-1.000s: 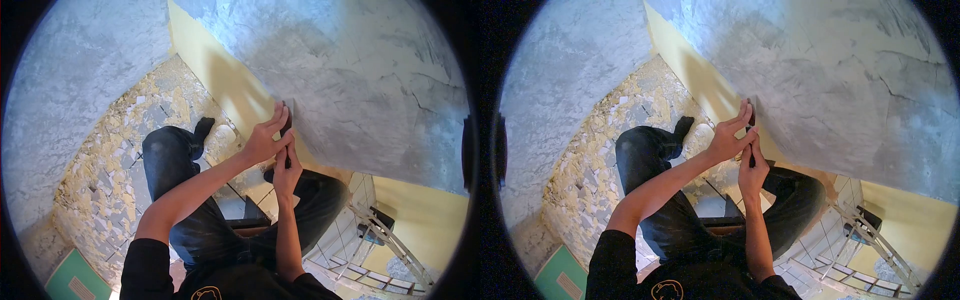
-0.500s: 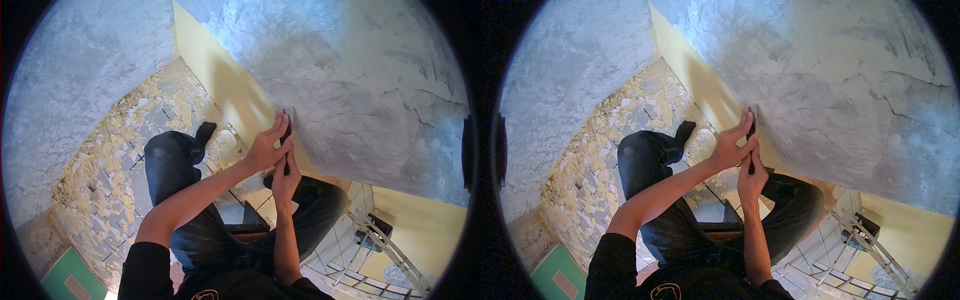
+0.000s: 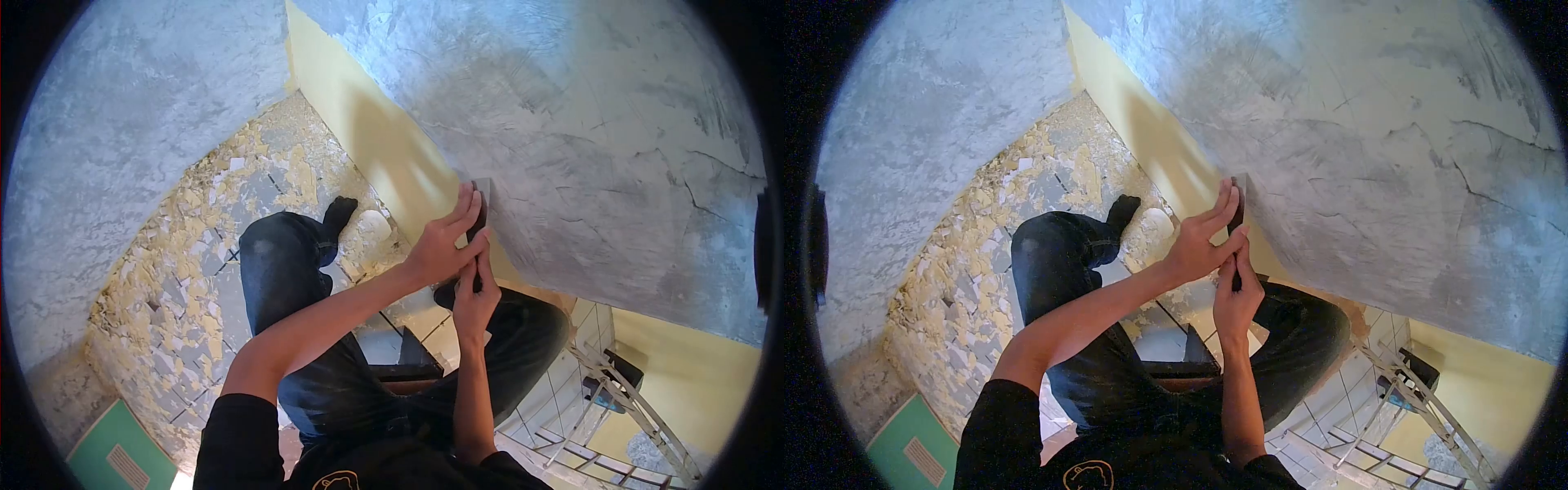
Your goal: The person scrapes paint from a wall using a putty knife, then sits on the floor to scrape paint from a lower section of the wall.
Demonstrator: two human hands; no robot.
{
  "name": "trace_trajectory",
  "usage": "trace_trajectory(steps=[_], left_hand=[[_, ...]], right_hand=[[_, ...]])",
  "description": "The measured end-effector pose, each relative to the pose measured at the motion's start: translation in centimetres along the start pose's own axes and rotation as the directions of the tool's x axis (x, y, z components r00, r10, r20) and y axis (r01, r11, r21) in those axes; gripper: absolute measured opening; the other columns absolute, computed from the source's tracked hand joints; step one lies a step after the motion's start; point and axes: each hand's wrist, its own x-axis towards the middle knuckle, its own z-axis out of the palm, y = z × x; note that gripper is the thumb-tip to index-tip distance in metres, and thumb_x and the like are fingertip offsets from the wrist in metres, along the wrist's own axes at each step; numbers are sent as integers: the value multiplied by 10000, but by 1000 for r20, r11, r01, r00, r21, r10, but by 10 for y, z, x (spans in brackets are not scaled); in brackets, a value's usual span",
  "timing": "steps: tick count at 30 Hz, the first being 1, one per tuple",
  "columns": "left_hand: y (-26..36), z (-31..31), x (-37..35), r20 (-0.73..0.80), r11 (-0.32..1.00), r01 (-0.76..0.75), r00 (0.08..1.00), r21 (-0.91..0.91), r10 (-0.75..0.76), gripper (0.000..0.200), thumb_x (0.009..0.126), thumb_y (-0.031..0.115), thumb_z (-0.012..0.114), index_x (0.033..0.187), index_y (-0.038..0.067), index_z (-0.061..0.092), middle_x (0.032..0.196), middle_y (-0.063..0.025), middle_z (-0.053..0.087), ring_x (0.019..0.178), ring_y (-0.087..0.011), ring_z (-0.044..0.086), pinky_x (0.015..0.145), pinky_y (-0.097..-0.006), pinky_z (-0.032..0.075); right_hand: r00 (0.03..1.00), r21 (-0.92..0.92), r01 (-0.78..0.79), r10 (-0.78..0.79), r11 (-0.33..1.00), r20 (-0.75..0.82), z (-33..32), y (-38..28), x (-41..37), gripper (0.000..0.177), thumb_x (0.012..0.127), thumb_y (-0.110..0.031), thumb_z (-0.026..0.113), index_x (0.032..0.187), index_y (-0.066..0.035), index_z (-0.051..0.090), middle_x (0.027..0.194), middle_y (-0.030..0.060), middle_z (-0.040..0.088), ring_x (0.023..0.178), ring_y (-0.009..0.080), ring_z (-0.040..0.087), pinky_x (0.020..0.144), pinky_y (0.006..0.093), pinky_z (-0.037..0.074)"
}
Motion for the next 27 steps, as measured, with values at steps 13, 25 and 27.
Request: trace_trajectory(steps=[13, 25, 27], left_hand=[[-18, -18, 20, -56, 995, 99, 994, 26, -98, 574, 898, 152, 671, 1394, -51, 466, 1440, -341, 402, 1330, -416, 427, 1016, -394, 475], [-22, -12, 22, -132, 998, -3, 991, 56, 10, 581, 906, 159, 669, 1410, -45, 464, 1419, -311, 463, 1273, -382, 517, 974, -370, 492], [-19, -15, 22, -131, 997, -23, 991, 68, 32, 581, 910, 159, 668, 1410, -52, 459, 1419, -314, 462, 1278, -387, 511, 978, -366, 488]], right_hand=[[959, -47, 281, -282, 959, -22, 35, 6, 33, 394, 1002, -59, 530, 1390, 9, 519, 1353, 149, 611, 1177, 174, 591, 968, 285, 442], [950, -114, 308, -312, 944, -10, 32, -1, 36, 406, 1004, -47, 516, 1405, 14, 500, 1361, 160, 604, 1202, 169, 587, 964, 282, 460], [955, -92, 295, -297, 951, -6, 32, -5, 34, 408, 1004, -42, 513, 1408, 13, 497, 1363, 165, 601, 1210, 174, 584, 983, 288, 451]])
